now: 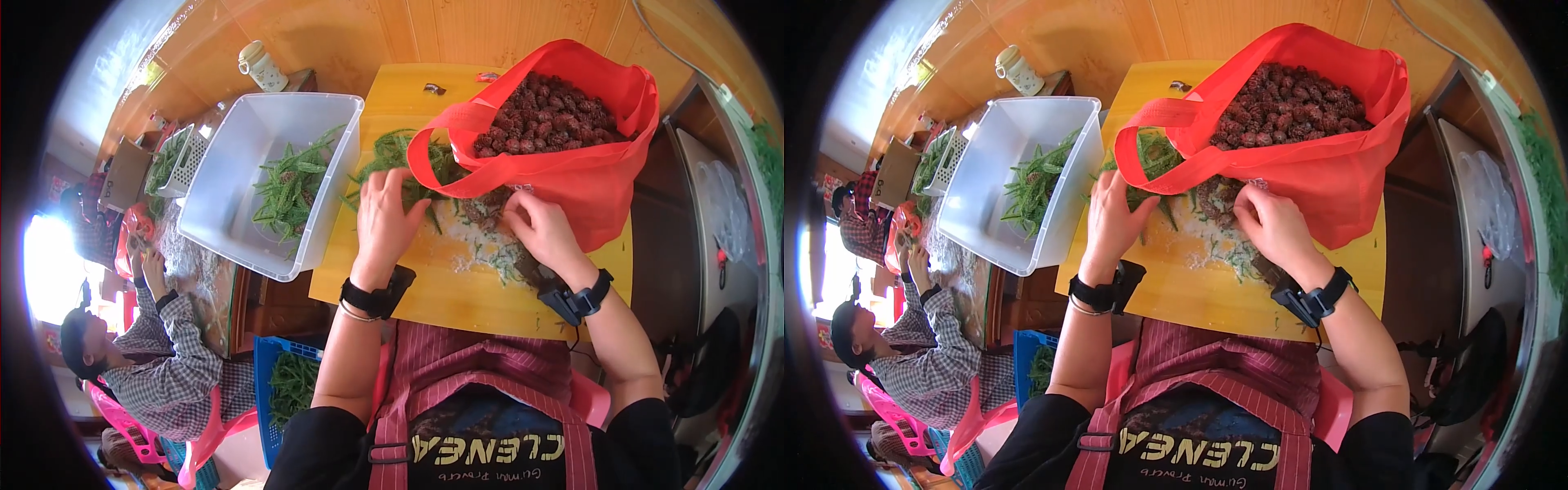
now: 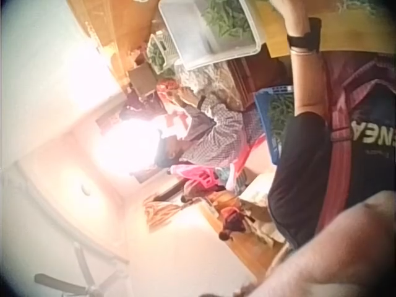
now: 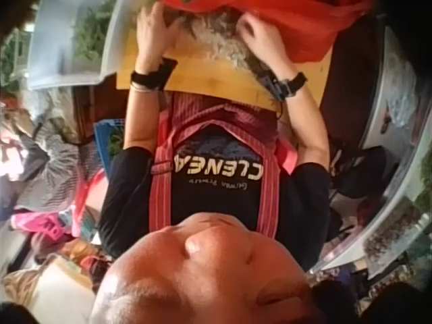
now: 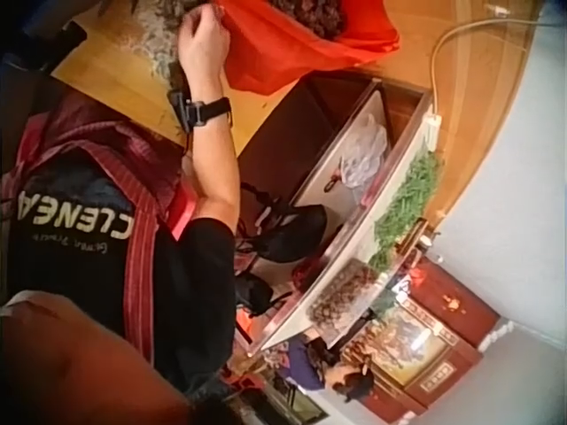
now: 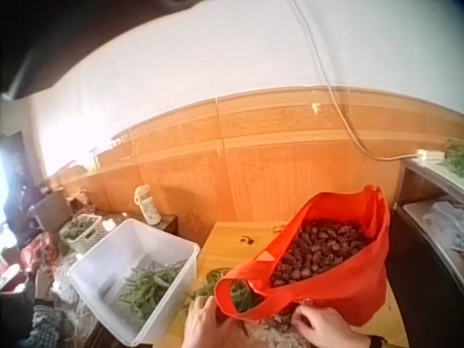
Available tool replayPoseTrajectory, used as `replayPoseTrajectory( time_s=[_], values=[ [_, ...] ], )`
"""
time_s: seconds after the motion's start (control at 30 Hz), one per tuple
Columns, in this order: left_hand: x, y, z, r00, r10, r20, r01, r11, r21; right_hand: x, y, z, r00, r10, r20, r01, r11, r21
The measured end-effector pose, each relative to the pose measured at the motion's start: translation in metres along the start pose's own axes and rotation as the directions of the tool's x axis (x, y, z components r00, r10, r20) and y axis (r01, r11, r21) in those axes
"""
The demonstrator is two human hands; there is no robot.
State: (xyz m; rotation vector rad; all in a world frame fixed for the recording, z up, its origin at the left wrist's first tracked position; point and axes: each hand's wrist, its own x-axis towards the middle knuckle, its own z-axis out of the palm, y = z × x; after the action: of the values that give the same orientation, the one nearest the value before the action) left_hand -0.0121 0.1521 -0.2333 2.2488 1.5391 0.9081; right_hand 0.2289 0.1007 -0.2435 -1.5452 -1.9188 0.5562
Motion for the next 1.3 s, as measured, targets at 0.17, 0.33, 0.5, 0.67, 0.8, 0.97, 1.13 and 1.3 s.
replayPoseTrajectory(
  time_s=[0.17,0.33,0.5,0.67,0.8,0.97,1.13,1.3],
  values=[
    [0.015,0.006,0.007,0.966,0.174,-0.192,-0.118,0.955,0.274,-0.013,-0.014,-0.005,0.998,0.055,0.042,-0.068,0.910,0.409],
    [0.029,0.002,0.030,0.967,0.215,-0.136,-0.162,0.932,0.323,-0.026,-0.002,0.000,0.989,0.009,0.150,-0.054,0.952,0.301],
    [0.031,0.000,0.028,0.984,0.147,-0.103,-0.104,0.934,0.342,-0.030,-0.013,-0.008,0.989,0.089,0.119,-0.128,0.917,0.378],
    [0.028,-0.004,0.003,0.949,0.231,-0.217,-0.194,0.965,0.179,-0.037,-0.022,-0.022,0.995,0.081,-0.055,-0.046,0.886,0.461],
    [0.007,0.006,-0.037,0.987,-0.024,-0.162,-0.013,0.973,-0.229,-0.043,-0.024,-0.022,0.988,0.053,-0.147,0.035,0.843,0.537],
    [-0.026,0.013,-0.048,0.976,-0.137,0.170,0.202,0.280,-0.938,-0.048,-0.041,-0.027,0.996,0.067,-0.052,-0.025,0.822,0.569],
    [-0.049,0.022,-0.029,0.942,-0.064,0.328,0.318,-0.130,-0.939,-0.045,-0.057,-0.015,0.998,0.062,0.029,-0.067,0.799,0.597],
    [-0.066,0.014,-0.001,0.925,0.100,0.368,0.375,-0.404,-0.834,-0.041,-0.057,-0.008,0.986,0.131,0.104,-0.167,0.798,0.579]
  ],
)
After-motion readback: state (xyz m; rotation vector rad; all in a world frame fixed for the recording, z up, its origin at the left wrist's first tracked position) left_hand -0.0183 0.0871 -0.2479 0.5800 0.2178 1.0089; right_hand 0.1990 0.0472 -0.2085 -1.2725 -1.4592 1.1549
